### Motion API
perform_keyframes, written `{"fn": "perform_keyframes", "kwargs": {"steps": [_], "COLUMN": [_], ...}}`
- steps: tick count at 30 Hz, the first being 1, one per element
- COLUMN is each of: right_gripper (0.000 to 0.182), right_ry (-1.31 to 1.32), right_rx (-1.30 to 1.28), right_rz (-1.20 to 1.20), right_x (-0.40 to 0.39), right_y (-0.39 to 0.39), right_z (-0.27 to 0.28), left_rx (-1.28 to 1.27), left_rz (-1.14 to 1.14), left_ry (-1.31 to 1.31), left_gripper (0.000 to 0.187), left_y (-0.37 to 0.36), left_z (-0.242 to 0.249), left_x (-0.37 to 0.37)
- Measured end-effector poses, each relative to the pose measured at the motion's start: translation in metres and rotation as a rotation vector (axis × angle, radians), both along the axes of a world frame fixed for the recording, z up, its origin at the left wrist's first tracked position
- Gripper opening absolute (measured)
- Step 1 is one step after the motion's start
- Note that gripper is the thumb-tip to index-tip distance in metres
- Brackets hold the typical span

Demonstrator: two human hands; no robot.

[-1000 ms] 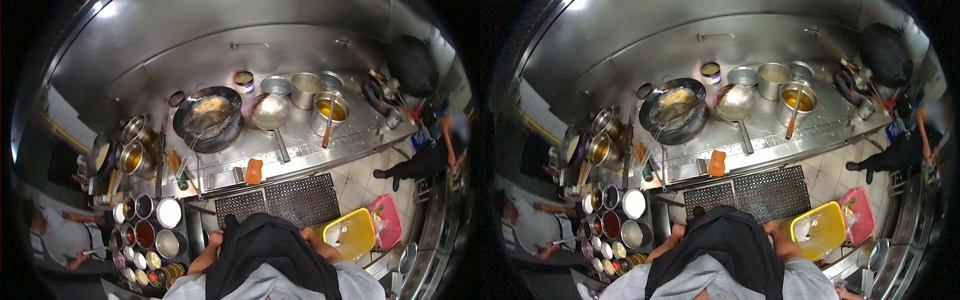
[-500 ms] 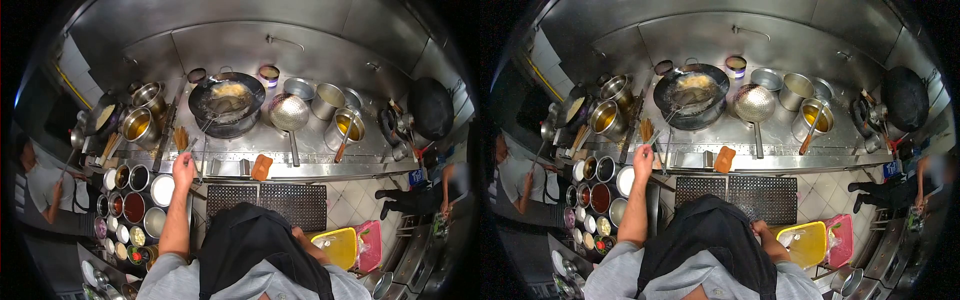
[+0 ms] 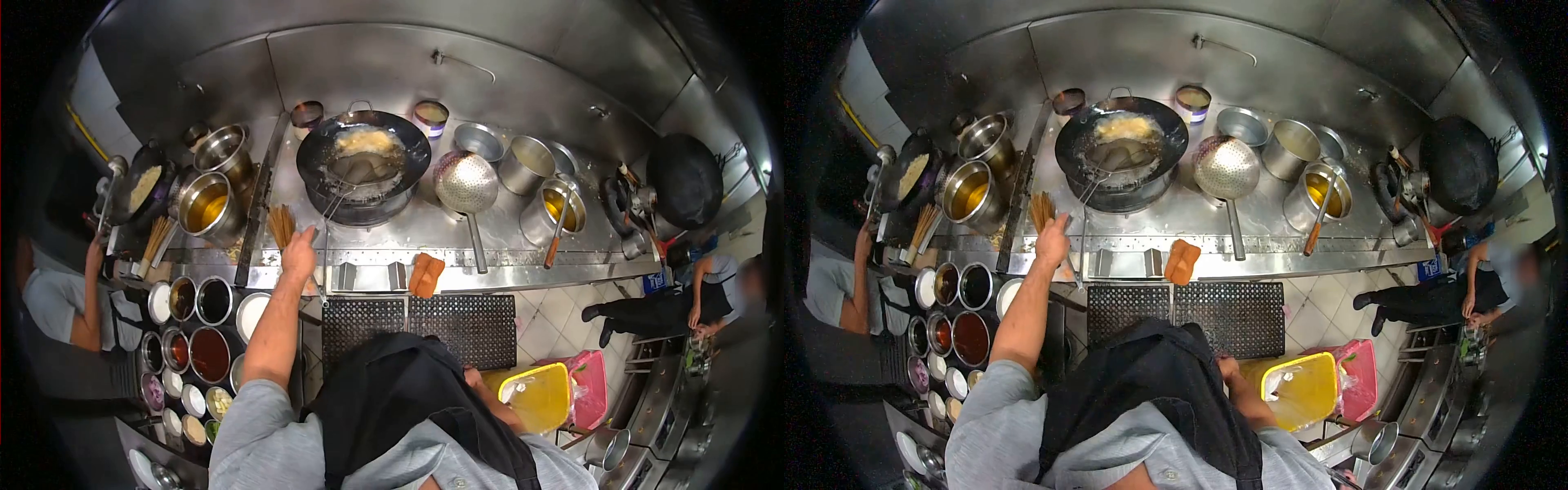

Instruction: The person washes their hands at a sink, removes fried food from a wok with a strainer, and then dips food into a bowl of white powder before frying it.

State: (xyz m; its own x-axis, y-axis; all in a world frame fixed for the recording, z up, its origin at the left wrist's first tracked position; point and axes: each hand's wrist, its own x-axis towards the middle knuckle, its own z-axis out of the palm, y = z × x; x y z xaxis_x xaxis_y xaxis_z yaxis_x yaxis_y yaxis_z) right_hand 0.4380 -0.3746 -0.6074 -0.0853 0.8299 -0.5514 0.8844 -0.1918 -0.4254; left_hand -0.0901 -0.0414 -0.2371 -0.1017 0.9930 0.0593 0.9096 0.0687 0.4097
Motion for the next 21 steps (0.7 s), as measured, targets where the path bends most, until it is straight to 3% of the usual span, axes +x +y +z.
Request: {"fn": "perform_keyframes", "kwargs": {"steps": [2, 7, 18, 21], "right_gripper": [0.031, 0.025, 0.027, 0.027], "right_ry": [0.019, 0.038, 0.431, 0.259], "right_rx": [-0.12, -0.158, 0.035, -0.036], "right_rz": [-0.084, -0.084, -0.223, -0.31], "right_x": [-0.015, -0.024, -0.043, -0.053], "right_y": [0.008, 0.018, 0.093, 0.093], "right_z": [0.045, 0.074, 0.149, 0.171], "left_rx": [0.04, 0.074, 0.018, -0.025], "left_rz": [-0.039, -0.055, -0.177, -0.191], "left_ry": [0.005, 0.027, -0.087, -0.122], "left_gripper": [0.052, 0.045, 0.031, 0.031], "left_y": [0.004, 0.003, 0.007, 0.014], "left_z": [0.004, 0.027, 0.096, 0.104], "left_x": [-0.004, -0.009, -0.022, -0.018]}}
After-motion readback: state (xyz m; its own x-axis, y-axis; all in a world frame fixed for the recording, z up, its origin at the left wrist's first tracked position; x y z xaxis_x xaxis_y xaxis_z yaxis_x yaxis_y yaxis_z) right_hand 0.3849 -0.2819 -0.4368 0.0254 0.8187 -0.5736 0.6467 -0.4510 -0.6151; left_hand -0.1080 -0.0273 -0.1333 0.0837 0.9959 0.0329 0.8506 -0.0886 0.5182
